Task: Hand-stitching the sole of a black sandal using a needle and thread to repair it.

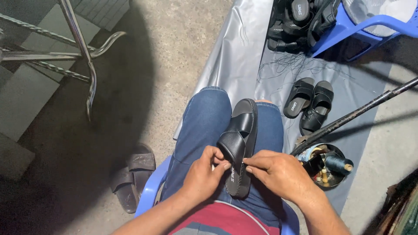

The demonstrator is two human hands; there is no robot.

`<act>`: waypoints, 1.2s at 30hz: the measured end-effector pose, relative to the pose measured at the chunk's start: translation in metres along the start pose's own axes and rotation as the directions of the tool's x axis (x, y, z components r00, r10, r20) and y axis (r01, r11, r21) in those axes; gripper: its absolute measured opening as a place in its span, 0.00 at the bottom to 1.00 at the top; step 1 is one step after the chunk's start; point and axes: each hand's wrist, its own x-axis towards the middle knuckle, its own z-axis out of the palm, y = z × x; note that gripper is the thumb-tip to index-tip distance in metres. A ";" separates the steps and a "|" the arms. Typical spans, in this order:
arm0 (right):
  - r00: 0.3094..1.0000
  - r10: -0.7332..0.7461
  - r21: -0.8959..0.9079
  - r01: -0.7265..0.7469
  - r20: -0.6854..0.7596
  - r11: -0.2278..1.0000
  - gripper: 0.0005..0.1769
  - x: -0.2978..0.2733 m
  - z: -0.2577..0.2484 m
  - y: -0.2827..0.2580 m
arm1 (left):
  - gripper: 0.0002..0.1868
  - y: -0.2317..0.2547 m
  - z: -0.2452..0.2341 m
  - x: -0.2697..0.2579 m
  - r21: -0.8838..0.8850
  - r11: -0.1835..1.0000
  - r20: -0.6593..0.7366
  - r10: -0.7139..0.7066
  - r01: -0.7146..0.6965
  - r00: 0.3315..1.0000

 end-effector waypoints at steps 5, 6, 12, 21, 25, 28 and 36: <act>0.998 -0.041 -0.019 0.040 -0.044 0.999 0.12 -0.002 0.007 0.001 | 0.06 0.008 -0.003 -0.009 0.121 0.954 0.082 0.267 -0.276 0.960; 0.999 -0.024 -0.025 0.023 -0.043 0.999 0.13 -0.003 0.006 0.000 | 0.05 0.010 -0.005 -0.011 0.147 0.917 0.097 0.360 -0.371 0.928; 0.816 0.534 -0.224 -0.490 0.221 0.842 0.27 -0.024 -0.051 -0.005 | 0.13 0.015 -0.019 -0.011 0.193 0.927 0.110 0.304 -0.320 0.946; 0.971 0.229 0.082 -0.234 0.061 0.969 0.25 -0.043 -0.028 0.018 | 0.21 0.048 -0.001 -0.017 0.398 0.718 0.191 0.544 -0.571 0.817; 0.849 0.464 0.061 -0.493 0.251 0.868 0.33 -0.033 -0.027 0.007 | 0.09 0.037 0.005 -0.009 0.314 0.744 0.167 0.568 -0.590 0.806; 0.958 0.286 0.467 -0.239 -0.030 0.851 0.28 -0.027 0.007 0.020 | 0.06 0.034 0.007 -0.009 0.317 0.784 0.065 0.544 -0.534 0.837; 0.975 0.080 -0.067 -0.096 -0.208 0.993 0.12 -0.021 0.018 0.019 | 0.10 0.014 0.000 -0.019 0.360 0.681 0.106 0.649 -0.637 0.753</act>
